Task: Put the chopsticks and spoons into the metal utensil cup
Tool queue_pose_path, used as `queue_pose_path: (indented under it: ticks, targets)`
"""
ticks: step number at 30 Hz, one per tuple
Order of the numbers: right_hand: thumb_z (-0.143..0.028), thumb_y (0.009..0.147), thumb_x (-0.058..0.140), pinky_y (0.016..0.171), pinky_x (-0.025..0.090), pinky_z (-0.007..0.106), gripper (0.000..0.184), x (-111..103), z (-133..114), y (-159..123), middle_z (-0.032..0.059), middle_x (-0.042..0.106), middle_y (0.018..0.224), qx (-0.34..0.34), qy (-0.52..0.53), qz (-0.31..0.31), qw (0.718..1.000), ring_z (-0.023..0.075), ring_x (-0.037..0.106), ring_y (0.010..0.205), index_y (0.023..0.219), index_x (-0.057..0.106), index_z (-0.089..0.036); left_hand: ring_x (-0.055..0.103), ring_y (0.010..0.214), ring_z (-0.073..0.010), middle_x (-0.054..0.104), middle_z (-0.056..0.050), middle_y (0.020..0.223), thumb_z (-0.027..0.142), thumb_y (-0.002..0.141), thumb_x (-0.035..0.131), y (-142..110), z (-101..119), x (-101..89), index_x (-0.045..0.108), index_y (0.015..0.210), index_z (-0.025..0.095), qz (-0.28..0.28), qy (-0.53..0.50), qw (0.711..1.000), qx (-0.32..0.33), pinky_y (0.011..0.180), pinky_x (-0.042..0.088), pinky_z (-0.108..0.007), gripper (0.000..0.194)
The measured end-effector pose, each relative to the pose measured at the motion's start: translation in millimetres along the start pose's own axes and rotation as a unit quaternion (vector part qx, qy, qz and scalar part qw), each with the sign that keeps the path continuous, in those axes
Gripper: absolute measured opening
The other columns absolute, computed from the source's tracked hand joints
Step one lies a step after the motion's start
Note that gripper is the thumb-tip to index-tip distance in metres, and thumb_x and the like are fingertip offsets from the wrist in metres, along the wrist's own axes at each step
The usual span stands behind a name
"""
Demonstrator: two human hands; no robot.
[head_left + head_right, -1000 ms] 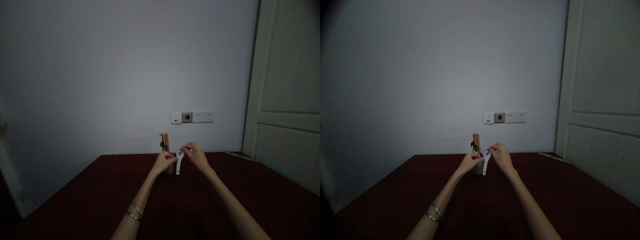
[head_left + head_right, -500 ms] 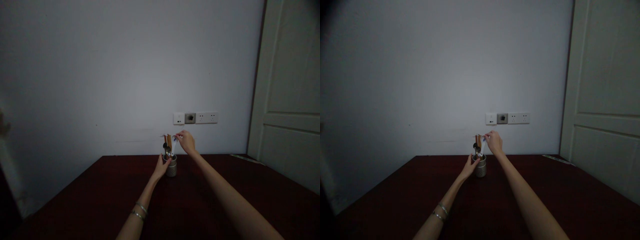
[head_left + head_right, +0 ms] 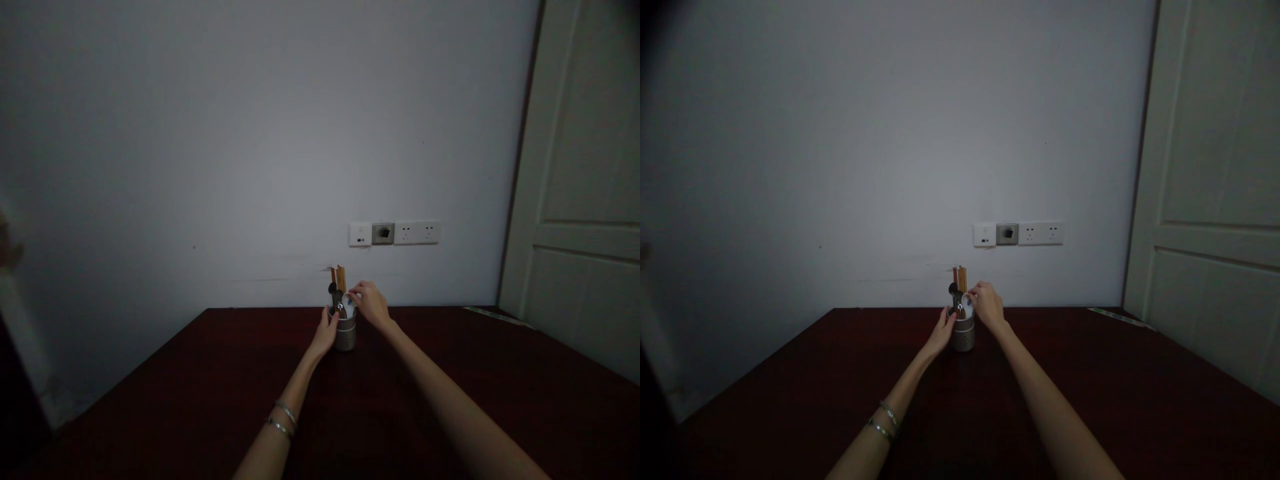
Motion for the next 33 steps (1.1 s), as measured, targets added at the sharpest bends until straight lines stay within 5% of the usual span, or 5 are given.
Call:
queue_pose_path:
  ticks: [17,33]
  targets:
    - [-0.036,0.080,0.050,0.074,0.037,0.022,0.025,23.7,3.5,-8.9,0.0061,0.057,0.091,0.008,0.003,-0.129,0.992,0.0163,0.052,0.091,0.087,0.067,-0.020,0.030,0.125,-0.0224,0.034,-0.014,0.136,0.047,0.079,0.046,-2.0,2.8,0.5,0.028,0.132,0.012,-0.007,-0.010,1.000,-0.006,0.103,0.019,-0.032,0.066]
    - [-0.032,0.078,0.051,0.068,0.038,0.021,0.023,29.6,14.0,-11.9,0.0055,0.060,0.088,0.002,0.072,-0.121,0.990,0.0137,0.055,0.078,0.090,0.066,-0.019,0.033,0.124,-0.0223,0.037,-0.014,0.134,0.043,0.079,0.049,-3.7,5.0,-1.4,0.032,0.130,0.012,0.001,-0.036,0.999,-0.018,0.102,0.021,-0.032,0.062]
Point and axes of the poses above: each hand's wrist, its own y-axis towards the middle knuckle, its own x-axis out of the palm, z = x × y, the point moved 7 cm from there along y, towards the middle knuckle
